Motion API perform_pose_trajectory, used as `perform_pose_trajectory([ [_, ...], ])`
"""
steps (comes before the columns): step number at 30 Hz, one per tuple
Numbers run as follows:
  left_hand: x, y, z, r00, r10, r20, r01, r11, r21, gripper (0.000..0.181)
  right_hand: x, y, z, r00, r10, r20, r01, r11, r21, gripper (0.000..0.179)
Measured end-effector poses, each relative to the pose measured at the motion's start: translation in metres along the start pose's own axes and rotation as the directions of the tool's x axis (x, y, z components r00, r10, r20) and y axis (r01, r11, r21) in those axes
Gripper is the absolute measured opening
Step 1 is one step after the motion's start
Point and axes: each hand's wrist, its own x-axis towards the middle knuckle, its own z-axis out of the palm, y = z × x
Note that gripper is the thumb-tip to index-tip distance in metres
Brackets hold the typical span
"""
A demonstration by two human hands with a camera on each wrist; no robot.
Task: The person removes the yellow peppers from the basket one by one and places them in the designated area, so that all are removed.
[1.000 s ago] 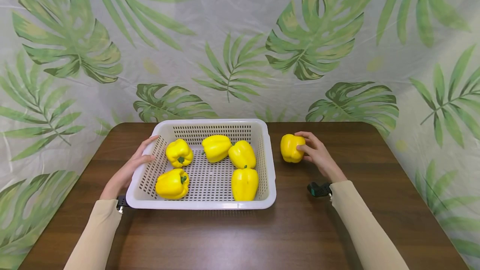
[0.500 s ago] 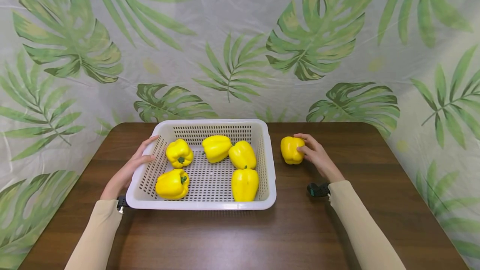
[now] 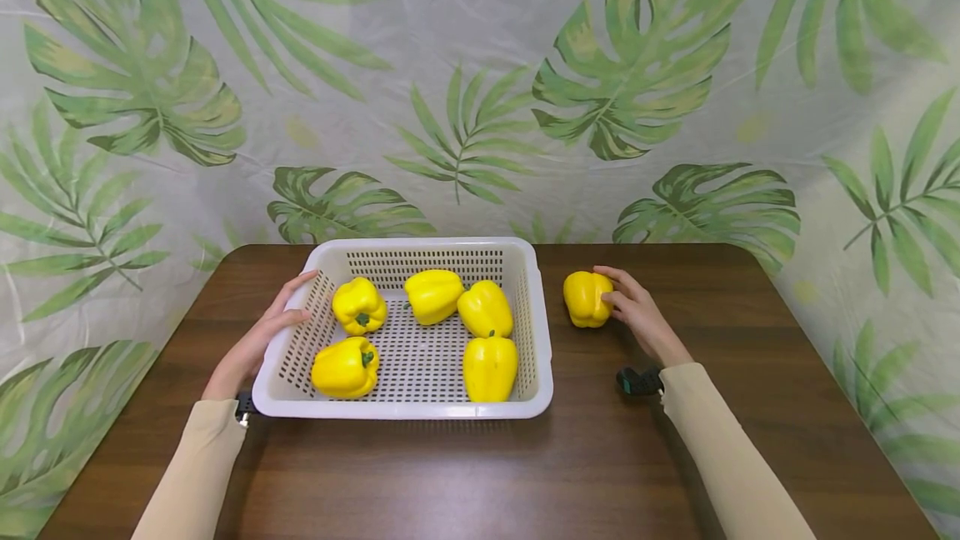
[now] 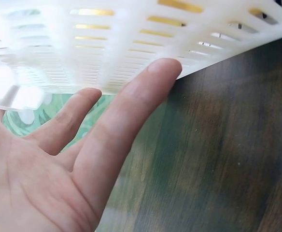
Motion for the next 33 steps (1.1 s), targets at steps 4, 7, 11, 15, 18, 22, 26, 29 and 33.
perform_pose_trajectory([
  [4,0.001,0.0,0.0,1.0,0.008,0.006,-0.008,1.0,-0.007,0.064,-0.002,-0.001,0.0,0.999,-0.019,-0.032,0.019,1.0,-0.003,0.049],
  [7,0.002,-0.001,0.0,1.0,0.012,0.011,-0.012,1.0,-0.015,0.064,-0.003,-0.002,0.0,0.997,-0.049,-0.065,0.049,0.999,0.004,0.047],
  [11,0.002,-0.002,0.001,1.0,0.012,0.007,-0.012,1.0,-0.012,0.063,-0.005,-0.005,0.0,0.988,-0.115,-0.104,0.12,0.992,0.043,0.045],
  [15,0.002,-0.002,0.001,1.0,0.014,0.002,-0.014,1.0,-0.008,0.063,-0.007,-0.011,0.002,0.975,-0.169,-0.143,0.185,0.977,0.107,0.041],
  [18,0.001,-0.001,0.001,1.0,0.014,-0.001,-0.014,1.0,-0.008,0.063,-0.008,-0.017,0.004,0.967,-0.19,-0.169,0.214,0.967,0.14,0.039],
  [22,0.0,-0.001,0.001,1.0,0.015,-0.002,-0.015,1.0,-0.01,0.064,-0.01,-0.023,0.005,0.96,-0.212,-0.185,0.242,0.956,0.163,0.038],
  [26,0.0,-0.001,0.001,1.0,0.016,-0.002,-0.016,1.0,-0.012,0.063,-0.013,-0.029,0.008,0.957,-0.236,-0.172,0.267,0.945,0.19,0.038],
  [29,0.001,-0.002,0.0,1.0,0.015,-0.003,-0.015,1.0,-0.011,0.063,-0.016,-0.033,0.011,0.957,-0.25,-0.151,0.277,0.941,0.196,0.037],
  [33,0.0,-0.002,0.0,1.0,0.013,-0.004,-0.013,1.0,-0.01,0.063,-0.02,-0.039,0.018,0.958,-0.258,-0.123,0.279,0.94,0.199,0.036],
])
